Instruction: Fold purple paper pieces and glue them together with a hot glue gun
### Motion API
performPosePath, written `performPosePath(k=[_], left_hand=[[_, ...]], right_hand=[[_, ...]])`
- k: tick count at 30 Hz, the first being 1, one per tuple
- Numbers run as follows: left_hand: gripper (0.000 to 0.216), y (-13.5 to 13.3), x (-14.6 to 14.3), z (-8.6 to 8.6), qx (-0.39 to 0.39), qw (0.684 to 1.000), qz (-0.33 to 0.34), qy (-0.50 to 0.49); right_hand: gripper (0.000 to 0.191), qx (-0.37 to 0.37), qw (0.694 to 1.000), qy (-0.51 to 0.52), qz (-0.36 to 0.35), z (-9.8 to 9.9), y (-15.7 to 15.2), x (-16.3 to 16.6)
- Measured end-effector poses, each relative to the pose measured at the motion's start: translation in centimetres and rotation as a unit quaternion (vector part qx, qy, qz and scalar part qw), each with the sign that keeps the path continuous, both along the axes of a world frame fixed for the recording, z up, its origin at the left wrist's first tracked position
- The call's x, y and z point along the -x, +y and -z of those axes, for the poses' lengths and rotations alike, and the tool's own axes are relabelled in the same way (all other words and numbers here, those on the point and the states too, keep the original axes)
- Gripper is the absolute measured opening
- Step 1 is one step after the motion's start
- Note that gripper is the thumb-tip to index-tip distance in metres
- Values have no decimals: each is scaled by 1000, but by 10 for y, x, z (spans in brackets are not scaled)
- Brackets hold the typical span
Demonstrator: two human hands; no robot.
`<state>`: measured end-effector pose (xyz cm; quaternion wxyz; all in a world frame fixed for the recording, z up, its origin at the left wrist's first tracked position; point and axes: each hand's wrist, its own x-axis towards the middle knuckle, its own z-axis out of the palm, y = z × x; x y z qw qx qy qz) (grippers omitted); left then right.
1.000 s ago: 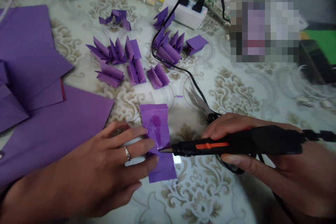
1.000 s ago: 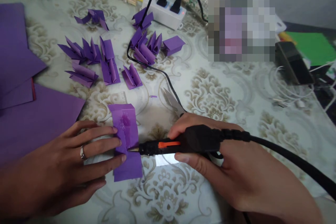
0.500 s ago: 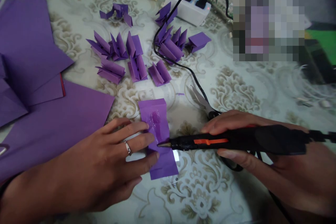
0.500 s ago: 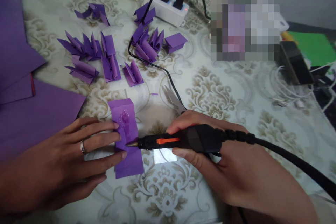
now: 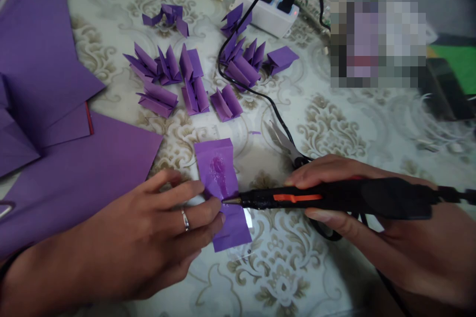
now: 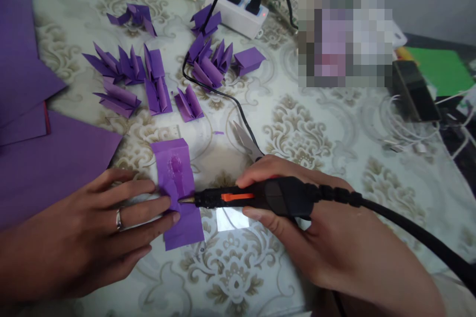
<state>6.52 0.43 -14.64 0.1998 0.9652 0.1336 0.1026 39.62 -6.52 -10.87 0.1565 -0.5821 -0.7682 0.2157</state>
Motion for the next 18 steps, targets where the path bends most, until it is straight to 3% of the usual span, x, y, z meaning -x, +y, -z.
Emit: performPosePath(k=[6, 11, 18], left_hand=[[17, 0, -1, -5, -3, 1000, 26, -12], [25, -5, -5, -11, -10, 998, 63, -24], [22, -11, -3, -6, 15, 998, 60, -7]], right_hand=[[18, 3, 1000, 1, 8, -1, 2, 2], [16, -10, 1000, 5, 6, 0, 3, 4], [20, -10, 1000, -2, 0, 0, 2, 2]])
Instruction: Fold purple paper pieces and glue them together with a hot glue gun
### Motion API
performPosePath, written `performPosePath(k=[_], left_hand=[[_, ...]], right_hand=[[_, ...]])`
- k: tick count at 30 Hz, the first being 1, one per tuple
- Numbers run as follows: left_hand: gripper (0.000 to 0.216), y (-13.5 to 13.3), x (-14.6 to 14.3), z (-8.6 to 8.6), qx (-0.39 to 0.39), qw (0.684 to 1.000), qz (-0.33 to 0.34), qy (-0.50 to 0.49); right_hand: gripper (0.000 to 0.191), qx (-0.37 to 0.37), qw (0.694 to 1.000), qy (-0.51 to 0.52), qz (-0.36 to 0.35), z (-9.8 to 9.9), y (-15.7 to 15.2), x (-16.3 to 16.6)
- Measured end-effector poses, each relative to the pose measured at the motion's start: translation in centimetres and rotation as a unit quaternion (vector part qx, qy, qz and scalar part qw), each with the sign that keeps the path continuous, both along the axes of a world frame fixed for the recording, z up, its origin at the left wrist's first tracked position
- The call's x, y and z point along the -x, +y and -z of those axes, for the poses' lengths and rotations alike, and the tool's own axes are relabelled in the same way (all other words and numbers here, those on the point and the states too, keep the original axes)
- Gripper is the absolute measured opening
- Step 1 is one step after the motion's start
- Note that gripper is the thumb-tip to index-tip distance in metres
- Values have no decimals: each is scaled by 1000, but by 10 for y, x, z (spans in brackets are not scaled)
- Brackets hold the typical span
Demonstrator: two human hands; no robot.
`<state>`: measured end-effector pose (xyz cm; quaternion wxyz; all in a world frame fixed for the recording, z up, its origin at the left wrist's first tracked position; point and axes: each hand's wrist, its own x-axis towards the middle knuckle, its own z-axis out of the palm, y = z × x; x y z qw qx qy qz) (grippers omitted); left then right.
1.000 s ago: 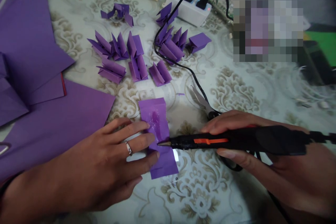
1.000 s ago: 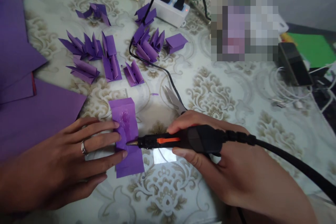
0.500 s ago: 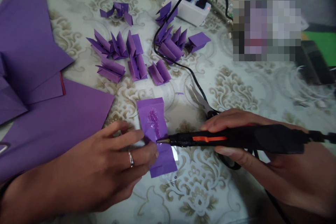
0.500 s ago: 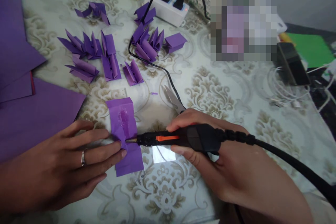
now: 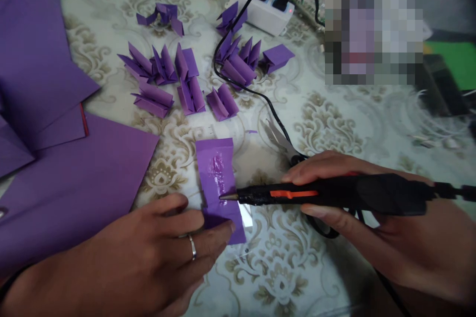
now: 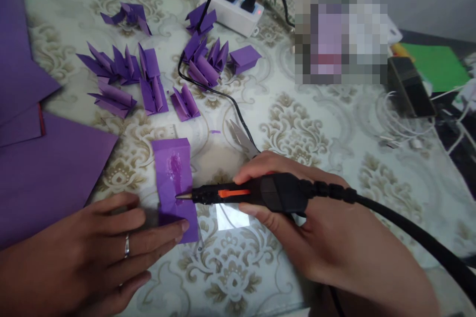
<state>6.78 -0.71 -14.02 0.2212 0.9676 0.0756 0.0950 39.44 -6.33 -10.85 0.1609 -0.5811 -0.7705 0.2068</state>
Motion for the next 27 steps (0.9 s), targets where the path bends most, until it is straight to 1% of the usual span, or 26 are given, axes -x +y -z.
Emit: performPosePath(k=[4, 7, 13, 17, 19, 21, 25, 27], left_hand=[[14, 2, 0, 1, 47, 999, -11, -2], [14, 3, -1, 2, 71, 997, -10, -3], [27, 1, 0, 0, 94, 995, -29, -11], [38, 1, 0, -1, 87, 996, -30, -12], [39, 2, -1, -1, 86, 996, -29, -8], [36, 4, -1, -1, 90, 996, -23, -6], [21, 5, -1, 0, 101, 995, -12, -4], [23, 5, -1, 0, 104, 994, -12, -4]], right_hand=[[18, -9, 1000, 10, -10, 0, 2, 1], [18, -8, 1000, 12, -6, 0, 3, 1], [19, -11, 1000, -1, -11, 1, 4, 0], [20, -14, 1000, -1, -12, 1, 4, 0], [19, -14, 1000, 2, -10, 0, 4, 0], [19, -16, 1000, 4, -10, 0, 4, 1], [17, -31, 1000, -1, -5, 0, 6, 3], [18, -35, 999, -2, -4, 0, 6, 4]])
